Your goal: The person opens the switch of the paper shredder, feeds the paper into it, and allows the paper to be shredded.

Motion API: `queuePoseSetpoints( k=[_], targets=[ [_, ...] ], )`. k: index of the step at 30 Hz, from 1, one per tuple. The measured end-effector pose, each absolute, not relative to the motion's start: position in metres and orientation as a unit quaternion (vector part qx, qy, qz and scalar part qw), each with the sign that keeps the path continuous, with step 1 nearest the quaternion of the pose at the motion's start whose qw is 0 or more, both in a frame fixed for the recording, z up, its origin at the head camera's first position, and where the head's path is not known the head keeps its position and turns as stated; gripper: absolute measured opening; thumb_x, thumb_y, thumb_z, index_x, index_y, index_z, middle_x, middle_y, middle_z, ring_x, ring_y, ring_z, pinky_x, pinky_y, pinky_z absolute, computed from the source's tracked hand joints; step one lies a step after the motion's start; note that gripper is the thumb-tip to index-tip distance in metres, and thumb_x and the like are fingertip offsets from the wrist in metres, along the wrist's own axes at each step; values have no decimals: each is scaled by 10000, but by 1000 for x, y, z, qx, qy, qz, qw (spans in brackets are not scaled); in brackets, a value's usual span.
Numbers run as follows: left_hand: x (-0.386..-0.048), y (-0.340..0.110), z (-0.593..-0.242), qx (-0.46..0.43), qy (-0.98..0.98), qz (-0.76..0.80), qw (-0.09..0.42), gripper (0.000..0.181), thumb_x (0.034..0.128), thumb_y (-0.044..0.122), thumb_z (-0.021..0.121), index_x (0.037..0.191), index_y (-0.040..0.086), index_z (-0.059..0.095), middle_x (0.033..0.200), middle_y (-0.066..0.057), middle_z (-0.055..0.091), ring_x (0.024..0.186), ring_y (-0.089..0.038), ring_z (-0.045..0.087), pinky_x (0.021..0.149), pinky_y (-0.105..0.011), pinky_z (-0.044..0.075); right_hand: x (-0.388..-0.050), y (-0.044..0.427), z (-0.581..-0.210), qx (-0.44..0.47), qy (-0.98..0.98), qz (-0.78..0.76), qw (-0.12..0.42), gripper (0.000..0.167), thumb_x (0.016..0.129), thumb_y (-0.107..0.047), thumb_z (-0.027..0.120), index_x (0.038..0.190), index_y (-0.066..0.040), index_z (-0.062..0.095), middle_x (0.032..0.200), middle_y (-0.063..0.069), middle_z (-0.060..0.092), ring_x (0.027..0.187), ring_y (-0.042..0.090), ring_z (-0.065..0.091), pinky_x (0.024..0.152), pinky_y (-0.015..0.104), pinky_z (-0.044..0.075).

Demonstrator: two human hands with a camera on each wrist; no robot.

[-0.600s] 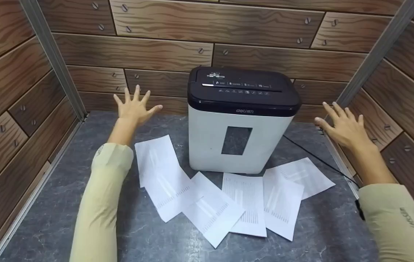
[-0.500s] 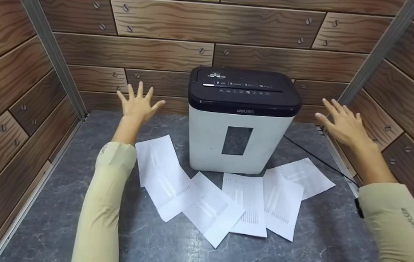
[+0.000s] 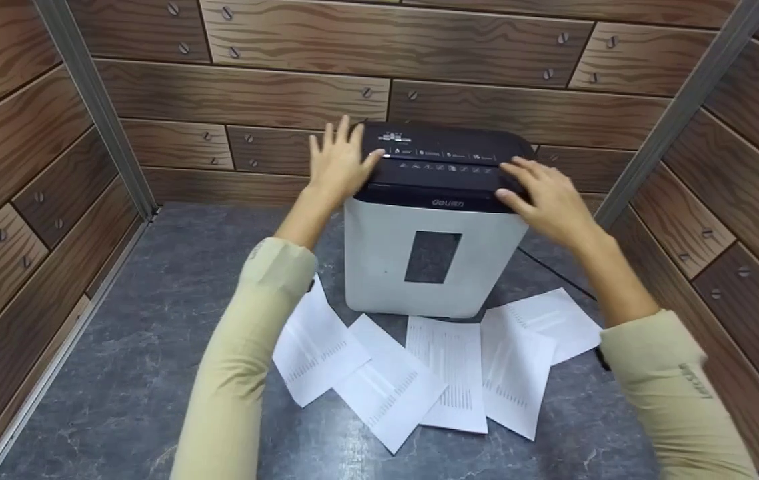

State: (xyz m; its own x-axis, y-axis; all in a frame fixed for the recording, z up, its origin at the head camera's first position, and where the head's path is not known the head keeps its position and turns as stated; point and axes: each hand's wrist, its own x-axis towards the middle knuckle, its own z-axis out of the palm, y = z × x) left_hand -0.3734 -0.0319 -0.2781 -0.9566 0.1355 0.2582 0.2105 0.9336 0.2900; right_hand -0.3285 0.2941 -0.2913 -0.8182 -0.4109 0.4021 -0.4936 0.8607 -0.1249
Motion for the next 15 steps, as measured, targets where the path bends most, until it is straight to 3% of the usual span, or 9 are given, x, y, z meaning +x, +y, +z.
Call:
queuePoseSetpoints(
  k=[6, 15],
  targets=[
    [-379, -2, -279, -113, -978, -155, 85, 644, 950, 529, 325, 1453, 132, 262, 1504, -83, 173, 1355, -298, 143, 1081, -511, 54, -333, 281, -304, 232, -953, 96, 170, 588, 928, -494, 446, 1380, -118, 424, 1416, 157, 348, 1296, 396, 252, 1044, 567, 147],
    [-383, 10, -287, -130, -980, -141, 52, 674, 927, 587, 304, 1456, 173, 264, 1504, -7, 189, 1369, -249, 109, 1071, -533, 0, -332, 285, -321, 236, -941, 80, 227, 611, 895, -514, 496, 1398, -181, 398, 1421, 116, 355, 1311, 355, 244, 1080, 493, 94]
  ],
)
